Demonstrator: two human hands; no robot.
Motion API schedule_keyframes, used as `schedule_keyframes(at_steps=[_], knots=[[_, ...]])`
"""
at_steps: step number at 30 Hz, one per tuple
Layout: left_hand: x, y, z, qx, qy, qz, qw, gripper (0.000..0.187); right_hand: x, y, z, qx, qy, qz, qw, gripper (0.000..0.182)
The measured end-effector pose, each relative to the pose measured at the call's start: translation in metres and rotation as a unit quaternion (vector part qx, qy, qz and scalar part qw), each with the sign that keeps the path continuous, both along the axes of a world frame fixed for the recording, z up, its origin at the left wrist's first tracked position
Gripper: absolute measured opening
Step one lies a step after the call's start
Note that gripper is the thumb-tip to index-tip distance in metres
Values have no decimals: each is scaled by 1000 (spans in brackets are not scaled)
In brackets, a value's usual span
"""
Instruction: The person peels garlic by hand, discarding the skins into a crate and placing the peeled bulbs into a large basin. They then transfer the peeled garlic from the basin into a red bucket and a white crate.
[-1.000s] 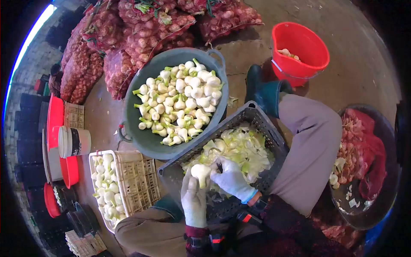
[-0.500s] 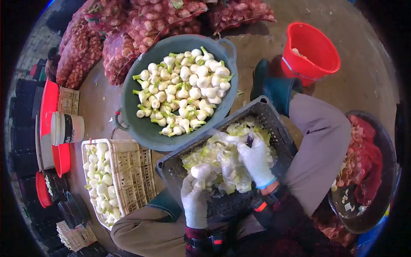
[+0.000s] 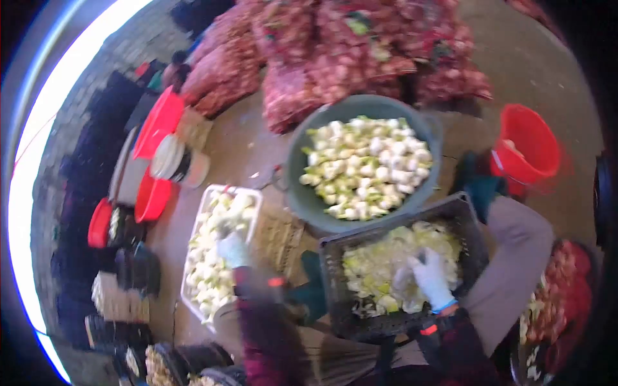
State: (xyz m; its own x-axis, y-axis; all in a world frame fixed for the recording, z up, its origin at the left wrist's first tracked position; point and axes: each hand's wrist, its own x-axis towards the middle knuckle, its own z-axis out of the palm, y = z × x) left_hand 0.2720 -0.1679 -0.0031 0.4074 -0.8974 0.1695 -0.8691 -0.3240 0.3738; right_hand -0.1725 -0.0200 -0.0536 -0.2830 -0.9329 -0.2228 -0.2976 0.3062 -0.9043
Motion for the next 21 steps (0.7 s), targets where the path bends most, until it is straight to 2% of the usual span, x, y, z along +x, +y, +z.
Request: schedule_keyframes(at_steps=[2,4,5,6,8,10,11,12,13,14,16,17,19,21], knots=[[89,-23,-28,56,-248,-29,967,35,-3,-2,31,2,8,-19,1000,20],[153,-43,-45,15,-376,-194,906,17,-7,-6,37,4,-87,-28,996,21],[84,-48,-7,15,-186,-117,975,16,-8,-9,30,13,-84,-17,996,21],[1,-51,42,-28,2,-23,999,16,-5,-13,29,25,-55,-12,998,22],[-69,-87,26,-71,168,-139,973,22,7,-17,12,4,-112,-8,994,25],[-164,-113,0,58,241,-203,947,28,11,-13,-13,16,-93,51,994,26],[-201,-131,-29,123,221,-226,941,27,9,-13,-12,26,-89,57,994,25],[-244,-139,-35,224,241,-248,911,32,7,-13,-11,35,-86,63,994,25],[-269,-154,-66,248,166,-290,909,38,7,-7,-22,50,-103,61,992,25],[-288,-168,-101,274,90,-330,899,44,-3,-15,-1,78,-144,47,985,27],[-326,-182,-136,308,-38,-344,886,49,-8,-22,11,68,-127,38,989,27],[-333,-189,-163,275,-80,-338,896,42,-9,-26,7,73,-124,28,989,27],[-322,-199,-182,269,-54,-375,886,41,-5,-24,5,-26,8,-5,1000,25],[-299,-198,-166,290,34,-383,877,40,-10,-31,19,6,-33,1,999,24]])
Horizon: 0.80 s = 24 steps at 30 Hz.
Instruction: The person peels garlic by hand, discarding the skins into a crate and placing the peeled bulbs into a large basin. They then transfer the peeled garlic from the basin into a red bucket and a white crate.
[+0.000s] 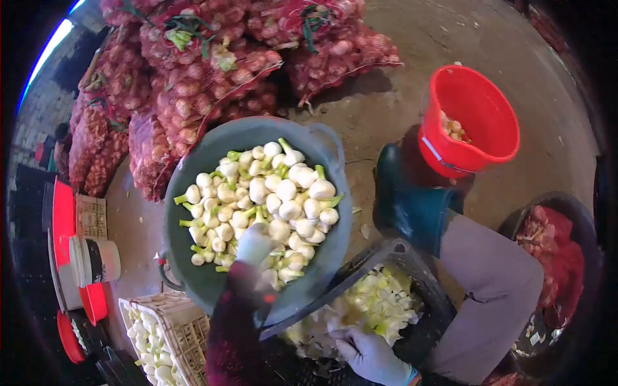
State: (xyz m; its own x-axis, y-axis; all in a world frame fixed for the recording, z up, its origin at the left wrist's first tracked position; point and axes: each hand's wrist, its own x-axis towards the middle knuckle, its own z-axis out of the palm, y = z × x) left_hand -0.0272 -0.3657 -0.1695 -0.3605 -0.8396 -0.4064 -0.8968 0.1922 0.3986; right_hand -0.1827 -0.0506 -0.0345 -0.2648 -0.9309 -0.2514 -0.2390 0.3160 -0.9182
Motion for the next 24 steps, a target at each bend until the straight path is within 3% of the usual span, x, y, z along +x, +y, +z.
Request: schedule_keyframes(at_steps=[1,2,3,4,5,6,7,8,9,10,11,12,13,15,17,19,24], knots=[[6,5,17,52,43,26,997,39,-2,-2,8,22,-34,8,999,24],[2,25,54,42,80,29,996,39,21,10,-15,9,-65,-54,996,24],[1,51,78,35,122,25,992,40,15,6,-24,-30,-53,14,998,32],[19,70,65,160,321,97,928,50,7,1,-3,92,-154,22,983,38],[14,106,120,214,288,129,924,53,16,5,-16,-4,-122,-21,992,42],[0,144,158,235,337,154,898,56,20,2,-27,-3,-135,-42,990,41],[2,174,162,216,348,130,903,65,22,2,-29,-4,-155,-57,986,41],[5,204,169,183,346,45,919,64,20,6,-19,-15,-153,-60,986,41],[-6,232,207,273,421,106,858,52,18,7,-9,-100,-104,-53,988,42],[-25,258,237,284,459,225,811,32,16,10,2,-184,-58,-43,980,43],[-3,272,216,285,516,255,767,37,13,15,16,-186,-67,-33,980,43],[20,286,193,285,570,280,718,42,9,22,29,-143,-53,59,987,43],[41,295,177,251,585,236,734,42,11,29,39,-99,-41,160,981,42],[40,318,182,207,607,341,687,36,22,40,35,-153,0,179,972,42],[37,330,181,211,656,415,593,35,28,50,36,-145,155,231,950,44],[36,342,176,192,665,453,561,35,39,58,28,-176,220,199,939,46],[32,351,174,184,645,447,591,34,45,60,17,-164,254,213,929,43]])
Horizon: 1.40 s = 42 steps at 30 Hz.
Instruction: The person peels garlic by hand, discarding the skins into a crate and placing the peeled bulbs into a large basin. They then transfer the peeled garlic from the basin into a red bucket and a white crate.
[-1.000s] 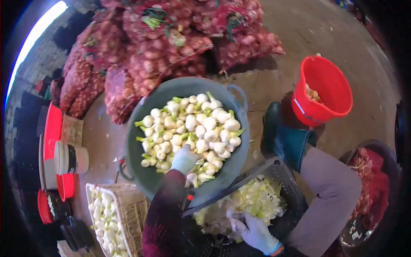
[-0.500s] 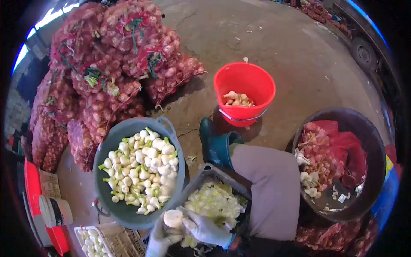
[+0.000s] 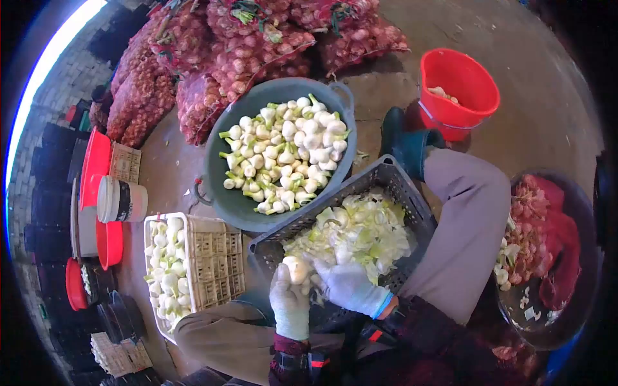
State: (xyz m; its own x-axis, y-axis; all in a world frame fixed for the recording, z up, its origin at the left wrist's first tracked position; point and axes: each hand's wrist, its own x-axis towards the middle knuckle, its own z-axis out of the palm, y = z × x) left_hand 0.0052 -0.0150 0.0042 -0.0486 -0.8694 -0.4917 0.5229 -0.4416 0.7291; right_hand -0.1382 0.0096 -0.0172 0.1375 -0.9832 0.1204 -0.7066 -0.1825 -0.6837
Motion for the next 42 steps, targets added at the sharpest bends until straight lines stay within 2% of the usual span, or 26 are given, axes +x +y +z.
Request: schedule_keyframes(at_steps=[5,6,7,8,9,11,12,15,17,19,20,21,23,24,25,27,29,31,32,34,35,36,37,38,41,42], knots=[[-3,2,11,15,-59,-7,998,34,-8,-11,-2,120,-139,-22,983,31],[9,0,1,18,-30,-33,999,34,-12,-19,-11,215,-288,-13,933,28],[15,4,-7,17,-31,-34,999,34,-14,-23,-17,302,-430,-4,851,27],[15,3,-8,42,-14,-19,999,34,-22,-23,-15,262,-377,-6,889,26],[14,0,-9,65,5,-3,998,35,-25,-24,-12,258,-375,-5,891,26],[14,-1,-9,59,5,-11,998,36,-32,-17,0,165,-129,60,976,31],[15,-2,-11,44,-3,-38,998,35,-31,-16,17,169,-51,94,980,35],[12,-3,-12,23,-42,-57,997,33,-16,-10,2,134,-75,63,986,32],[11,-4,-12,14,-68,-50,996,32,-12,-10,-15,166,-84,56,981,30],[17,-6,-11,62,-59,-62,994,32,-6,-12,-42,137,-283,13,949,28],[21,-5,-15,71,-47,-58,995,30,-23,-22,-10,350,-395,8,850,27],[23,-3,-19,70,-46,-61,995,30,-26,-19,-18,348,-395,6,850,27],[22,-4,-26,93,-1,-51,994,31,-34,-21,-26,147,-194,11,970,30],[19,-4,-23,98,-11,-51,994,32,-44,-23,-6,220,-103,24,970,33],[19,-4,-24,96,-9,-53,994,32,-40,-23,-10,218,-102,22,970,33],[16,-6,-26,107,54,-66,991,39,-29,-23,-20,103,-216,52,970,36],[11,-6,-16,74,21,-78,994,42,-25,-20,-25,102,-236,37,966,31],[3,-7,0,46,-14,-86,995,44,-24,-21,-32,193,-348,24,917,26],[-3,-8,7,32,-39,-89,995,45,-23,-21,-33,195,-349,24,916,26],[-11,-11,15,14,-63,-96,993,46,-21,-23,-35,216,-463,-90,855,25],[-14,-14,16,-30,-150,-78,985,45,-23,-26,-32,207,-462,-89,858,25],[-14,-16,15,-74,-234,-54,968,45,-25,-24,-27,147,-360,-100,916,25],[2,-14,3,-41,-396,-54,916,44,-25,-23,-24,85,-251,-109,958,25],[-1,-9,8,-50,-384,-72,919,42,-23,-25,-27,93,-164,-123,974,22],[-18,20,-17,-135,-375,-102,911,48,-11,-28,-34,48,-165,-57,983,20],[-24,24,-20,-65,-315,-89,943,43,-13,-28,-21,28,-169,-41,984,19]])
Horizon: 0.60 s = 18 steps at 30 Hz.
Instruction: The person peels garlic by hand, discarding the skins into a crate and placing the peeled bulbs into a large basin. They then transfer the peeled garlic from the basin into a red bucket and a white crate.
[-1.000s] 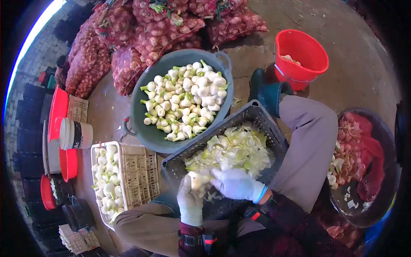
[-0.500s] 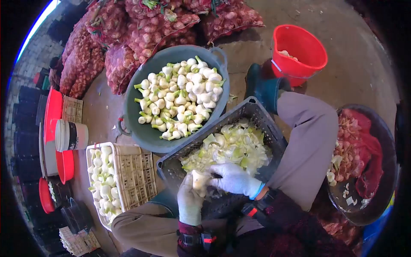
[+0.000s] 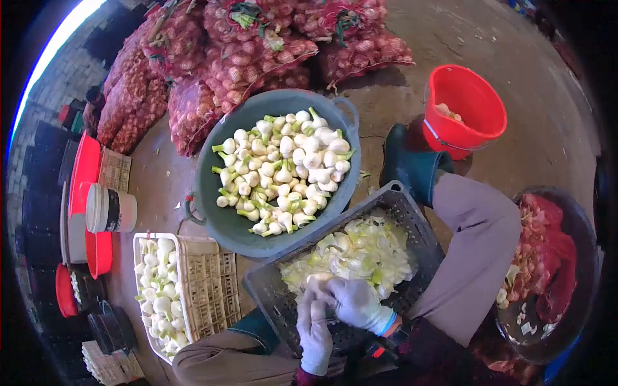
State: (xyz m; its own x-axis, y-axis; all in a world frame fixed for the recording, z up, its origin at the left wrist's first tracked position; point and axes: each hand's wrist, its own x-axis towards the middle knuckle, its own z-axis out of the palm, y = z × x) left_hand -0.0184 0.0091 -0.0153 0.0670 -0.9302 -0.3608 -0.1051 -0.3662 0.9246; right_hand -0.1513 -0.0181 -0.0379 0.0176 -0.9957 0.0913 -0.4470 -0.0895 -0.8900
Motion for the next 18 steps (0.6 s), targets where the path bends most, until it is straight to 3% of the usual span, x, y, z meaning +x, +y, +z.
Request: schedule_keyframes(at_steps=[1,3,6,9,12,13,15,17,18], knots=[[3,-5,-8,2,22,-51,998,51,0,-2,-3,4,2,6,1000,19],[-6,-6,-6,61,111,12,992,45,1,-1,-9,50,-33,0,998,16],[-6,-13,-23,91,78,51,991,40,1,-3,-14,-5,-17,1,1000,19],[-6,-26,4,141,70,101,982,35,-1,-9,-5,-5,-40,-27,999,21],[-6,-30,12,132,97,81,983,34,-7,-9,-3,169,-190,-138,957,22],[-8,-28,17,151,107,82,979,32,-7,-9,-11,164,-189,-137,958,22],[-8,-21,27,145,145,91,974,37,-14,-10,-23,-29,-146,-185,971,23],[5,-17,42,132,201,29,970,40,-58,-17,-12,139,-296,-345,880,21],[14,-13,49,110,249,38,962,46,-75,-19,-10,157,-365,-340,852,20]])
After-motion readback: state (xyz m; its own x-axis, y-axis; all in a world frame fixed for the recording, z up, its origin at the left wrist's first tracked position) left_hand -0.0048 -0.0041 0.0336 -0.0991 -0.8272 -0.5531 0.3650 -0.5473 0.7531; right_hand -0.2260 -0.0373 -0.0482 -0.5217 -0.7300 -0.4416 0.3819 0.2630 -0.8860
